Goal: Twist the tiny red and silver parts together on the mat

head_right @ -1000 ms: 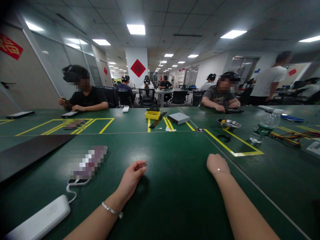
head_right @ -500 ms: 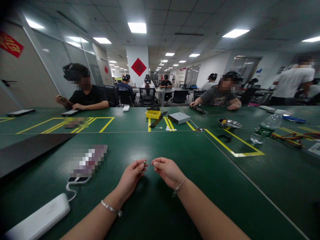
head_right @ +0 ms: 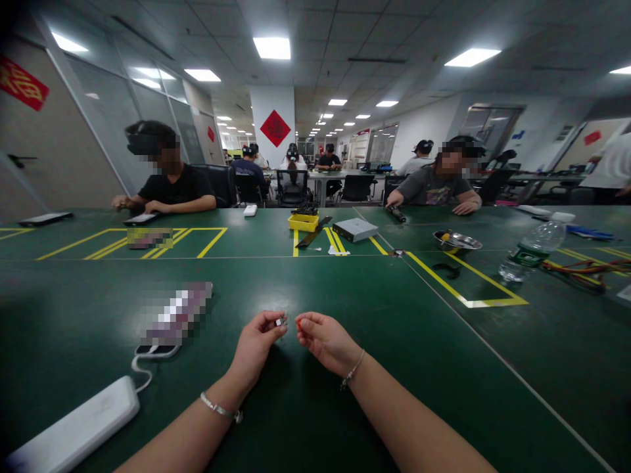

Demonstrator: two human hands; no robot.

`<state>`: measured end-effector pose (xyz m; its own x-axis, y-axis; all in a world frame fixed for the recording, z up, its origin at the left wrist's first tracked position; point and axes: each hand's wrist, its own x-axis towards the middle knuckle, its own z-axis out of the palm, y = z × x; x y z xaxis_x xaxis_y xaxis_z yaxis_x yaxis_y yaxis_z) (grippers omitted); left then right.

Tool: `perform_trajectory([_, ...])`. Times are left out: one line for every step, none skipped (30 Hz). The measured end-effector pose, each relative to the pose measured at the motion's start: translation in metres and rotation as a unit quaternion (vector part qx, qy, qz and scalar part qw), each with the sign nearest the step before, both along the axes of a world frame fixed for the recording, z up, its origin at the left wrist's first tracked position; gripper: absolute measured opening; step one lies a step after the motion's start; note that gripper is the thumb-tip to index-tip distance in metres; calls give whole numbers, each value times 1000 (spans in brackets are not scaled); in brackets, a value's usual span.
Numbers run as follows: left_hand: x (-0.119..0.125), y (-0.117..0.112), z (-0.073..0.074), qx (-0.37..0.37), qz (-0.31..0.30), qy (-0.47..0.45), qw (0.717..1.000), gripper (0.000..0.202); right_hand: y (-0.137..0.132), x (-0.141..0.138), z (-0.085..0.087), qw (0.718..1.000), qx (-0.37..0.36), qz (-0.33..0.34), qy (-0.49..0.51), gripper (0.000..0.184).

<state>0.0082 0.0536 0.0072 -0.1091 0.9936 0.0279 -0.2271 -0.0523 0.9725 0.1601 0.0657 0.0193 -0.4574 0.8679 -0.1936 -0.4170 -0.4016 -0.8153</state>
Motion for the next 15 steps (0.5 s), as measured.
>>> perform_trajectory([0,-1,1,5,8,15,1000,22,0,-1,-1,1000,2,8,0,20])
perform_trajectory([1,-1,2,10,14,29,999,21,-1,-2,-3,1000,2,15,0,21])
perform_trajectory([1,-2,4,12,18,41,999,21,-2,-3,-4,1000,1,19,-2,22])
perform_trajectory([1,-2,5,13,18,51,998,20,-2,-4,-5,1000,-2,21,-5,22])
perform_trajectory([1,-3,6,14,15,63,998,18,-3,-4,-6,1000,-5,20,-6,23])
perform_trajectory([1,-3,7,16,11,77,997,14,-4,-5,-6,1000,-8,18,-8,24])
perform_trajectory([0,-3,7,19,6,90,996,13,-4,-5,-7,1000,-12,14,-9,24])
perform_trajectory([0,-4,8,21,0,101,995,16,-5,-5,-6,1000,-16,11,-9,25])
perform_trajectory([0,-4,8,23,-5,107,994,19,-5,-5,-6,1000,-20,7,-9,24])
perform_trajectory([0,-4,7,24,-10,109,994,20,-5,-5,-6,1000,-23,5,-7,23])
perform_trajectory([0,-3,6,24,-12,107,994,19,-5,-5,-5,1000,-23,2,-5,21])
perform_trajectory([0,-3,5,23,-14,102,994,16,-5,-5,-5,1000,-20,-1,-1,20])
perform_trajectory([0,-3,4,23,-16,98,995,14,-4,-5,-6,1000,-16,-5,3,20])
perform_trajectory([0,-2,3,24,-17,96,995,14,-4,-4,-6,1000,-11,-12,6,22])
perform_trajectory([0,-2,1,25,-17,98,995,16,-3,-4,-7,1000,-5,-20,9,23])
